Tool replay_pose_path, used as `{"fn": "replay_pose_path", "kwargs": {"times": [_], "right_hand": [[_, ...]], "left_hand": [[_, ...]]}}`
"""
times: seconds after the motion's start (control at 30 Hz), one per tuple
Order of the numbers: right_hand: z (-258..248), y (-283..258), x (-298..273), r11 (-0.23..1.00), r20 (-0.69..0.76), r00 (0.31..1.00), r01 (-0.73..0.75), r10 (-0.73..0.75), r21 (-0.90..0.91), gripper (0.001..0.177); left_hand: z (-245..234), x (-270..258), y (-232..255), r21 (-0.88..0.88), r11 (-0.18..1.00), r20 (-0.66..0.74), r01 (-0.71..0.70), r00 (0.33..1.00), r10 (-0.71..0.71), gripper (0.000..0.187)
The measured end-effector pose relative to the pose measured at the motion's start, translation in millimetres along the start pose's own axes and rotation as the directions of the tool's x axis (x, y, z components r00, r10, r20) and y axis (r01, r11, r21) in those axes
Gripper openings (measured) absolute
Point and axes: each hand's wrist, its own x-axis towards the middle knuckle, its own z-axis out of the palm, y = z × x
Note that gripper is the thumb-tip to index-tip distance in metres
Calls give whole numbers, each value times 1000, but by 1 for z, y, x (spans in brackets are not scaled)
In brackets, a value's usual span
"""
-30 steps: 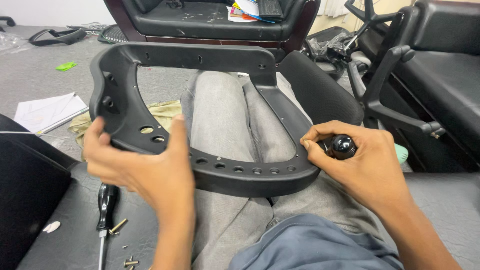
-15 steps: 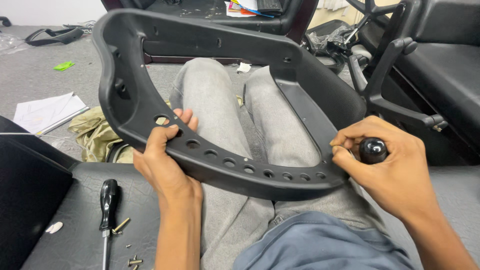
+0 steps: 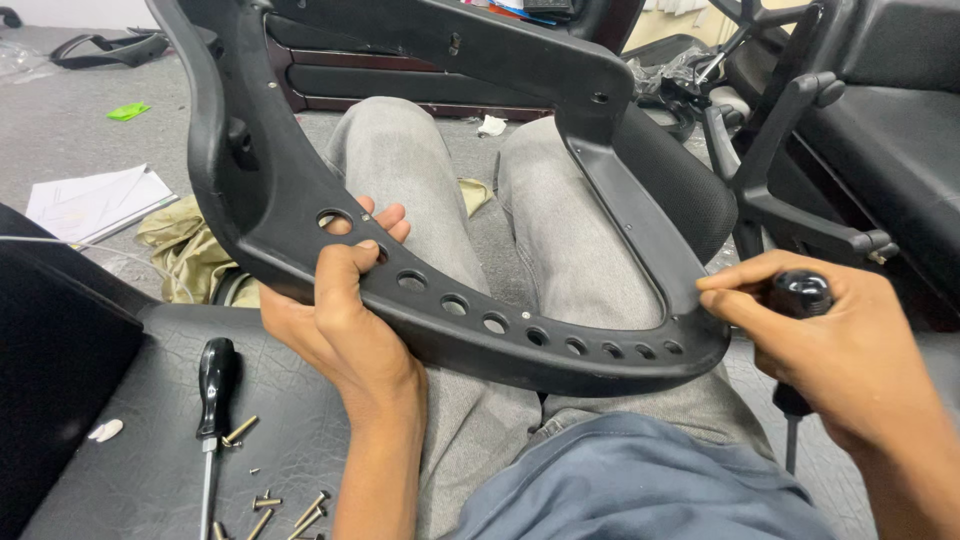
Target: The person assembles a black plastic chair frame by inserting and tightening multiple screws with a screwdriver. They hold the frame on their lap, align screw holes, and secure the frame sections together.
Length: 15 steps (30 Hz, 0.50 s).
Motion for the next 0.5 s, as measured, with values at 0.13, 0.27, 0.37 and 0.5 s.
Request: {"fn": "replay_pose_path", "kwargs": {"times": [0.13, 0.27, 0.37, 0.5], "right_hand": [[-17, 4, -2, 995, -33, 995, -98, 98, 3, 17], [-21, 4, -8, 993, -62, 998, -38, 31, -116, 16], [-16, 3, -11, 994, -25, 1000, 11, -14, -108, 16], [-11, -2, -12, 980, 66, 990, 130, -121, -154, 15]], "left_hand": [[-4, -2, -1, -8, 1000, -10, -2, 1000, 2, 28], [-8, -4, -2, -2, 1000, -12, -9, 1000, 9, 27], [-9, -4, -2, -2, 1000, -2, -9, 1000, 9, 27], [-8, -3, -2, 3, 1000, -3, -7, 1000, 7, 28]]}}
